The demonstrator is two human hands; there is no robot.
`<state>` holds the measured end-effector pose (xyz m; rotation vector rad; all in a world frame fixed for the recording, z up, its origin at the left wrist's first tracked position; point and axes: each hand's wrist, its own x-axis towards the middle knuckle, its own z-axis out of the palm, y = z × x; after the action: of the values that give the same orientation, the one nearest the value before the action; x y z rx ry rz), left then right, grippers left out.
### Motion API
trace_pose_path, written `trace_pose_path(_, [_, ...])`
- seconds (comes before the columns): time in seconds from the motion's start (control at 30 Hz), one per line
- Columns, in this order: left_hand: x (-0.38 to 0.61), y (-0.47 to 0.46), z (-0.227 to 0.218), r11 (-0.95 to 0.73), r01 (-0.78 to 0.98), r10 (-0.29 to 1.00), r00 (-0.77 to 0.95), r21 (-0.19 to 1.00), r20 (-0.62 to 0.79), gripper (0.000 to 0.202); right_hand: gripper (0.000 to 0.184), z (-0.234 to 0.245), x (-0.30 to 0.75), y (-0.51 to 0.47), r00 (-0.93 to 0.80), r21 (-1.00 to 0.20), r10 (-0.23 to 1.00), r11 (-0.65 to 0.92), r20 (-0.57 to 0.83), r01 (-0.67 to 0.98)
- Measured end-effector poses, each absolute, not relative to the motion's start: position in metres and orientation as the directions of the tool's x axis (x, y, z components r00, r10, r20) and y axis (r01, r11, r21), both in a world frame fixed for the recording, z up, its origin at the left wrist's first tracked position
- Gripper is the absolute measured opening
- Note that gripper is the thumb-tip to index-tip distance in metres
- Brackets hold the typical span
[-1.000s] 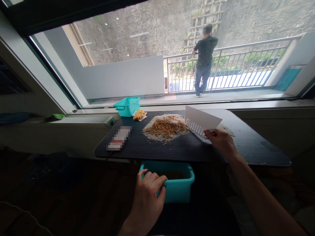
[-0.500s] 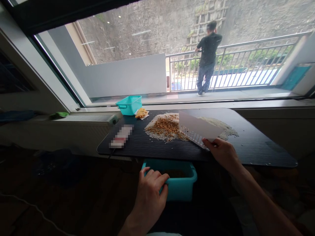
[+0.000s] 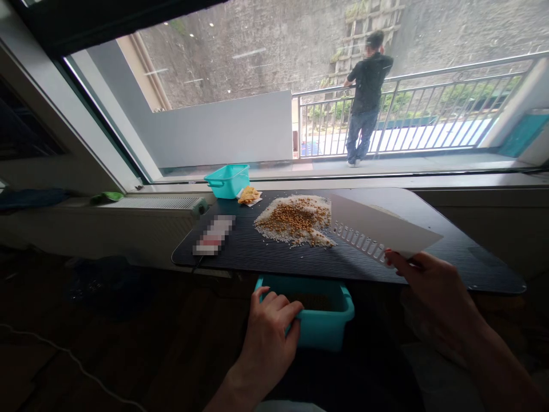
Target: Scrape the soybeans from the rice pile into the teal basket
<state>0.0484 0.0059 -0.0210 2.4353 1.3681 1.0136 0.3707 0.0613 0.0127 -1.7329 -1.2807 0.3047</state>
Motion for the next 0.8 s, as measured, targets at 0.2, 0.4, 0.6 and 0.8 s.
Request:
trace_pose_path(0.2, [0.049,0.007,-0.021,-0.577,0.682,0.801,0.363,0.449,0.477,0.032,0.041,0.016,0.37,0.043,0.48,-0.829,0.839,-0.065,0.257,0.556])
trace_pose_path(0.4, [0.049,0.006,-0.022,-0.571,0.691,0.802,0.355,0.443,0.48,0.031,0.041,0.022,0.358,0.043,0.452,-0.831,0.86,-0.061,0.237,0.552])
trace_pose_path(0.6, [0.049,0.006,-0.023,-0.572,0.688,0.802,0.354,0.447,0.481,0.031,0.041,0.022,0.356,0.04,0.445,-0.833,0.872,-0.084,0.205,0.548])
trace_pose_path(0.8, [0.049,0.006,-0.023,-0.565,0.689,0.809,0.356,0.454,0.467,0.032,0.042,0.018,0.355,0.045,0.44,-0.845,0.867,-0.042,0.235,0.533])
